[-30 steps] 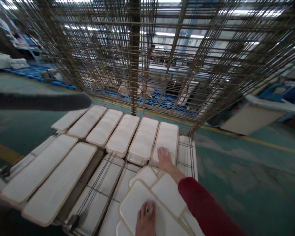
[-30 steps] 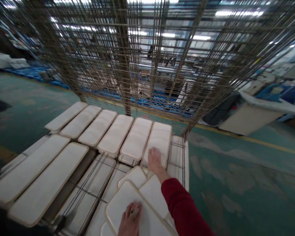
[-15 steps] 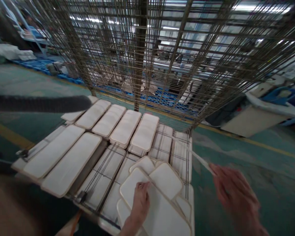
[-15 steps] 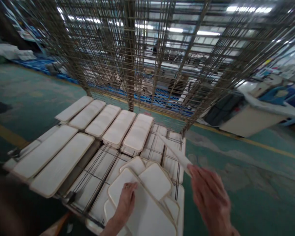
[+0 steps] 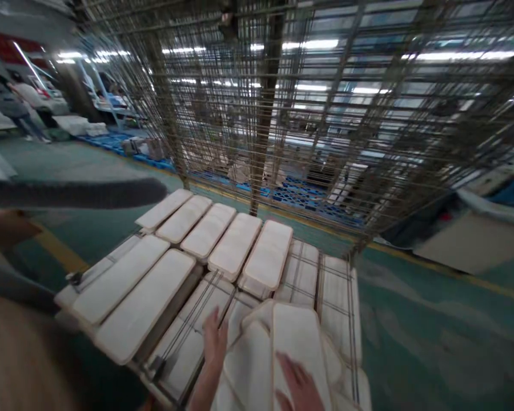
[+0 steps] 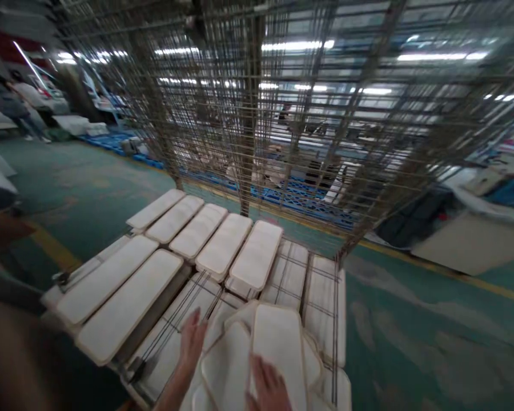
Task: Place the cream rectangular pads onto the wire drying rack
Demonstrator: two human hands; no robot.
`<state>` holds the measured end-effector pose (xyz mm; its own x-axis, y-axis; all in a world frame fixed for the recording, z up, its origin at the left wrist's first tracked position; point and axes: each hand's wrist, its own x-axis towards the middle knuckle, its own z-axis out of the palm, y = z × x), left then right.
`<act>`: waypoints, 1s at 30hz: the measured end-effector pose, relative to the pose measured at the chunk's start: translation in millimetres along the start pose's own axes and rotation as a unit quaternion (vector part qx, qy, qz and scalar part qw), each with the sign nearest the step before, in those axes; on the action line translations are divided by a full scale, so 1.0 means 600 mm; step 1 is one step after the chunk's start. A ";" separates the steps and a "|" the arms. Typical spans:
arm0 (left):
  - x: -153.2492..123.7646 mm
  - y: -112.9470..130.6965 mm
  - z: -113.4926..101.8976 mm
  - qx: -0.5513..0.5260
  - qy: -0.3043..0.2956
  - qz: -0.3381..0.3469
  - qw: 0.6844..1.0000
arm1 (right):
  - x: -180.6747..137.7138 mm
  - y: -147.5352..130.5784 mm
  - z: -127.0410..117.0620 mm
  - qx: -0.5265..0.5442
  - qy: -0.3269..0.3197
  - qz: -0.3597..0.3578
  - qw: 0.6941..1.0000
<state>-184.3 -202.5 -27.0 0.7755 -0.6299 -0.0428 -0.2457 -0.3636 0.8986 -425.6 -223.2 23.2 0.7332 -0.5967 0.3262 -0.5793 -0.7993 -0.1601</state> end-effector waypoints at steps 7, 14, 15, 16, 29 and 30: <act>0.247 0.027 -0.004 0.219 -0.011 0.198 0.955 | 0.348 0.058 0.154 -0.125 -0.125 0.127 0.976; 0.370 0.020 0.020 0.338 -0.177 0.350 0.856 | 0.422 0.096 0.178 -0.136 -0.145 0.088 0.976; 0.379 0.018 0.019 0.340 -0.196 0.361 0.846 | 0.425 0.103 0.158 -0.132 -0.136 0.088 0.978; 0.386 0.018 0.016 0.338 -0.212 0.371 0.839 | 0.426 0.112 0.132 -0.127 -0.126 0.091 0.980; 0.362 0.207 -0.123 0.075 -0.074 0.295 0.950 | 0.073 0.087 -0.217 0.045 0.196 0.209 0.957; 0.346 0.218 -0.141 0.054 -0.035 0.267 0.961 | 0.037 0.074 -0.225 0.033 0.182 0.182 0.966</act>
<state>-6.3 -322.6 118.6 0.4816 -0.7896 0.3802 -0.6601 -0.0415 0.7500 -483.2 -262.6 148.8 0.3056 -0.7835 0.5411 -0.7422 -0.5520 -0.3801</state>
